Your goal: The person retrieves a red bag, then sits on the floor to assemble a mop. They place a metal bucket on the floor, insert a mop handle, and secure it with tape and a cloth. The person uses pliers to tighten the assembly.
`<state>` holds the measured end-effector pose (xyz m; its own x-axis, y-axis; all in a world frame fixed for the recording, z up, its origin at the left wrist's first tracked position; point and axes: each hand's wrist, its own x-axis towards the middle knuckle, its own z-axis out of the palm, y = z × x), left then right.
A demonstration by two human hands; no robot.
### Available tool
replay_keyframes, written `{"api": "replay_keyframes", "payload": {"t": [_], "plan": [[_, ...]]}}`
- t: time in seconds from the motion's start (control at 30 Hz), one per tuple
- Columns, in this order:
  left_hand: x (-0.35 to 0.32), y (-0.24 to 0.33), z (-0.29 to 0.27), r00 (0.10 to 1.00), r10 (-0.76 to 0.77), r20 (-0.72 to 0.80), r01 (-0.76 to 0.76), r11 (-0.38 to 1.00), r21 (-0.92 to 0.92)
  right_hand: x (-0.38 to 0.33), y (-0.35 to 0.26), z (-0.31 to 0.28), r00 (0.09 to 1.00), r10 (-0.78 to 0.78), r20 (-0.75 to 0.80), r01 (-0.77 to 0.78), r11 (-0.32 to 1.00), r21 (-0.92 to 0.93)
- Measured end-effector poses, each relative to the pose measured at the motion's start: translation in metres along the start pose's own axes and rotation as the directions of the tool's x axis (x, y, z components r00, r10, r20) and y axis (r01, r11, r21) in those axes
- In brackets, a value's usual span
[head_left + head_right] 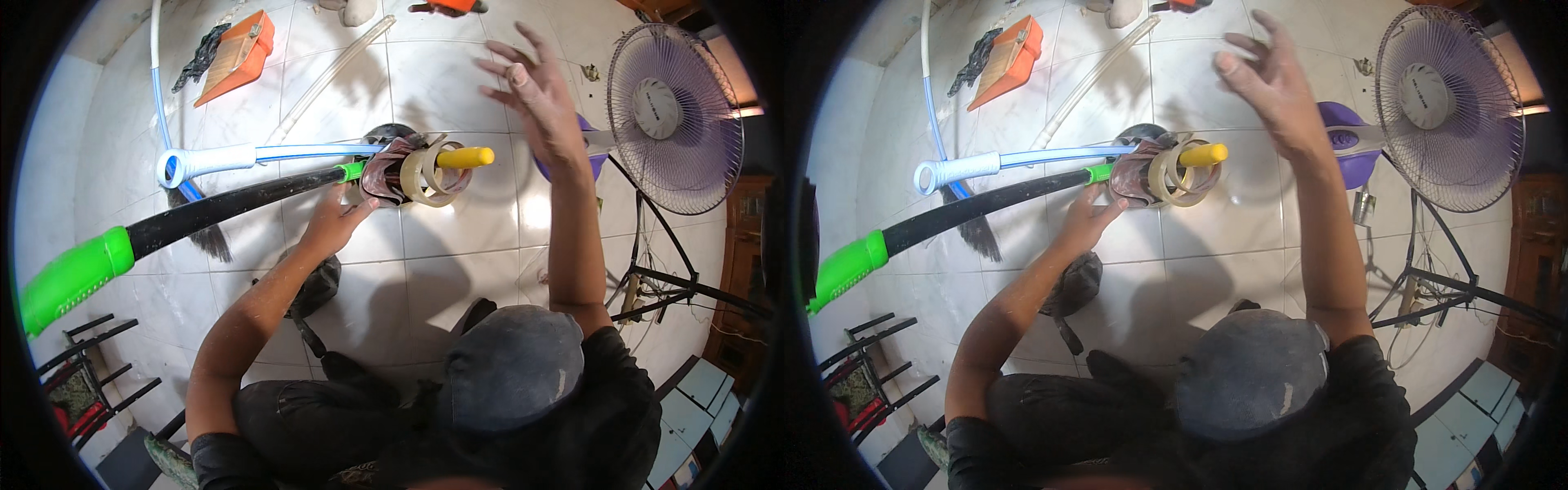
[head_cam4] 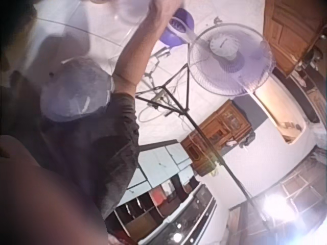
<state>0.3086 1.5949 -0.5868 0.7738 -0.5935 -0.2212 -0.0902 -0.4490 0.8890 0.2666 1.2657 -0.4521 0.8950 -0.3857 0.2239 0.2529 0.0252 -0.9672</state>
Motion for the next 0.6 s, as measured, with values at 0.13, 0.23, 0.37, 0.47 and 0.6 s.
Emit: {"api": "replay_keyframes", "payload": {"t": [0.13, 0.23, 0.37, 0.47, 0.6], "plan": [[0.000, -0.005, -0.003, 0.992, -0.107, 0.063, 0.112, 0.989, -0.092, 0.019, -0.004, 0.039, 0.991, 0.090, -0.099, -0.095, 0.994, -0.047], [0.002, -0.016, -0.004, 0.998, -0.008, 0.068, 0.017, 0.990, -0.139, 0.024, -0.015, 0.070, 0.976, -0.032, -0.216, -0.020, 0.971, -0.236], [0.002, -0.010, -0.003, 0.996, -0.083, 0.029, 0.081, 0.995, 0.062, 0.026, -0.024, 0.072, 0.891, -0.451, -0.048, 0.331, 0.719, -0.612], [0.001, -0.012, -0.002, 0.997, -0.080, 0.024, 0.077, 0.992, 0.099, 0.018, -0.036, 0.073, 0.804, -0.584, 0.112, 0.472, 0.513, -0.717], [-0.002, -0.019, -0.004, 0.994, -0.110, -0.008, 0.110, 0.982, 0.155, -0.012, -0.067, 0.076, 0.820, -0.547, 0.169, 0.429, 0.392, -0.814]]}}
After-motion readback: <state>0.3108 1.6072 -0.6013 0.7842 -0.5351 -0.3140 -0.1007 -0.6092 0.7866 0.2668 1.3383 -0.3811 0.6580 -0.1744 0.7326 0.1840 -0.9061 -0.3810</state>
